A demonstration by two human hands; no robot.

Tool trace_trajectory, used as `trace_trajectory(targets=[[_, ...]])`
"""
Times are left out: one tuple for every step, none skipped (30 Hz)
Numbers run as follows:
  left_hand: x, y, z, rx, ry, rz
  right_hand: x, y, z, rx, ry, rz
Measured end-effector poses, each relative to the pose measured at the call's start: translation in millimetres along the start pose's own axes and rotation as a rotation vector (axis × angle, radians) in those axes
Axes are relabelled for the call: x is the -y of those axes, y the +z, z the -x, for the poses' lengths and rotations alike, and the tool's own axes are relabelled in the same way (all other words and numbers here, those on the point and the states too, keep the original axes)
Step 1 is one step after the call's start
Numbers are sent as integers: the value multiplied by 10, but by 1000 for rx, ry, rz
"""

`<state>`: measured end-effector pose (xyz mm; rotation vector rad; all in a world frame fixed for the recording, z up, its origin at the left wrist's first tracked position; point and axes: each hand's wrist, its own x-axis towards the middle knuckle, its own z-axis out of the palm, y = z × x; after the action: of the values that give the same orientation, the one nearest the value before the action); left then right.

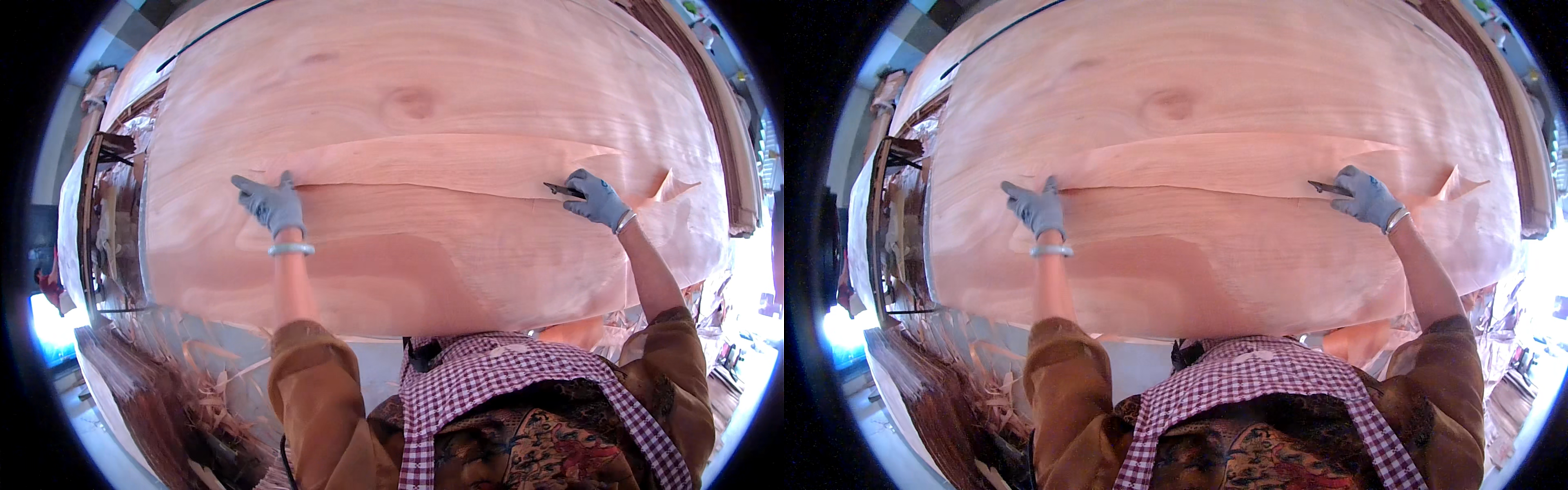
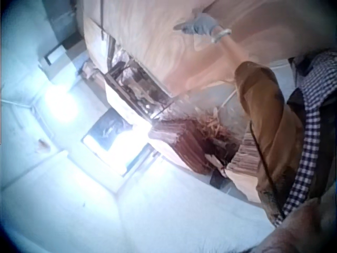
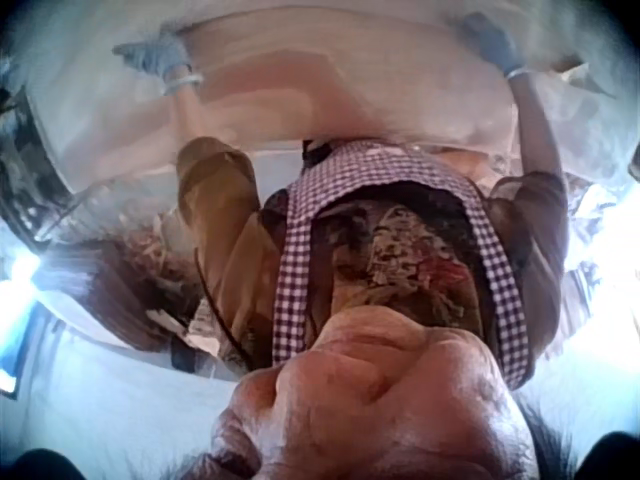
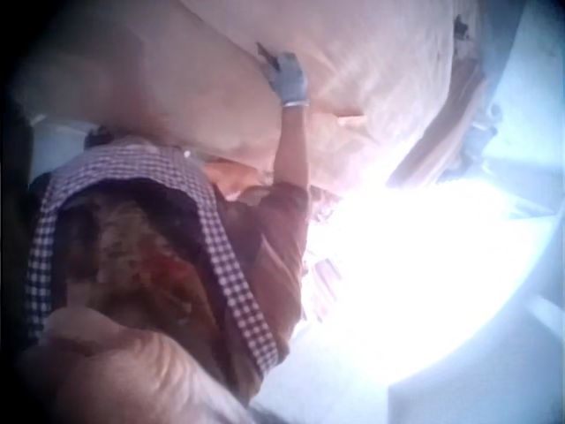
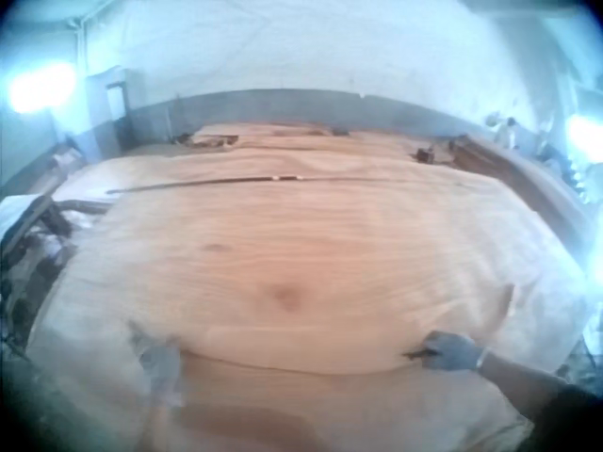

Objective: The person handles large sheets of wood veneer, marking them with white strips, moving them between stacks, and trimming edges using a hand knife and a long-handled tool.

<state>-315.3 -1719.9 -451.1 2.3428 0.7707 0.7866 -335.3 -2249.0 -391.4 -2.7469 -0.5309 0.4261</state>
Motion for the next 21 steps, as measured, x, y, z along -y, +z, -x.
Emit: trace_trajectory(targets=[[19, -38, 50, -13, 127, -150, 33, -58, -3, 4, 14, -29], [27, -58, 103, -85, 287, -279, 81, -116, -11, -7, 49, -56], [34, -63, 137, 79, 395, -545, 139, -166, -32, 20, 28, -86], [30, -42, 191, 152, 436, -576, 211, -210, -80, 30, 31, -114], [32, -9, 241, 216, 443, -621, 303, -236, -148, 17, 49, -136], [28, 34, 287, 217, 509, -640, 419, -226, -242, 36, -42, -240], [37, 78, 319, 294, 431, -624, 557, -188, -369, 10, -139, -306], [44, 124, 353, 307, 411, -584, 697, -162, -530, 162, -108, -419], [60, 159, 375, 342, 393, -520, 859, -114, -698, 260, -121, -459], [76, 182, 392, 309, 393, -539, 1060, -13, -869, 352, 57, -628], [89, 202, 407, 296, 396, -534, 1269, 101, -1043, 385, 176, -755], [100, 209, 418, 264, 408, -513, 1452, 187, -1196, 406, 151, -651], [104, 215, 426, 280, 396, -524, 1615, 260, -1353, 364, 40, -571], [106, 208, 429, 275, 395, -520, 1789, 362, -1507, 344, -21, -489], [102, 201, 431, 232, 429, -487, 1946, 459, -1636, 270, -100, -413], [94, 189, 429, 276, 392, -507, 2069, 529, -1747, 285, -112, -430], [82, 181, 430, 279, 389, -499, 2177, 588, -1850, 282, -97, -428], [70, 173, 428, 240, 428, -461, 2269, 626, -1928, 260, -96, -432], [59, 167, 430, 275, 388, -481, 2326, 641, -1991, 282, -65, -435], [52, 161, 427, 268, 388, -469, 2394, 649, -2053, 287, -49, -443], [45, 160, 432, 229, 425, -430, 2450, 658, -2097, 259, -15, -437]])
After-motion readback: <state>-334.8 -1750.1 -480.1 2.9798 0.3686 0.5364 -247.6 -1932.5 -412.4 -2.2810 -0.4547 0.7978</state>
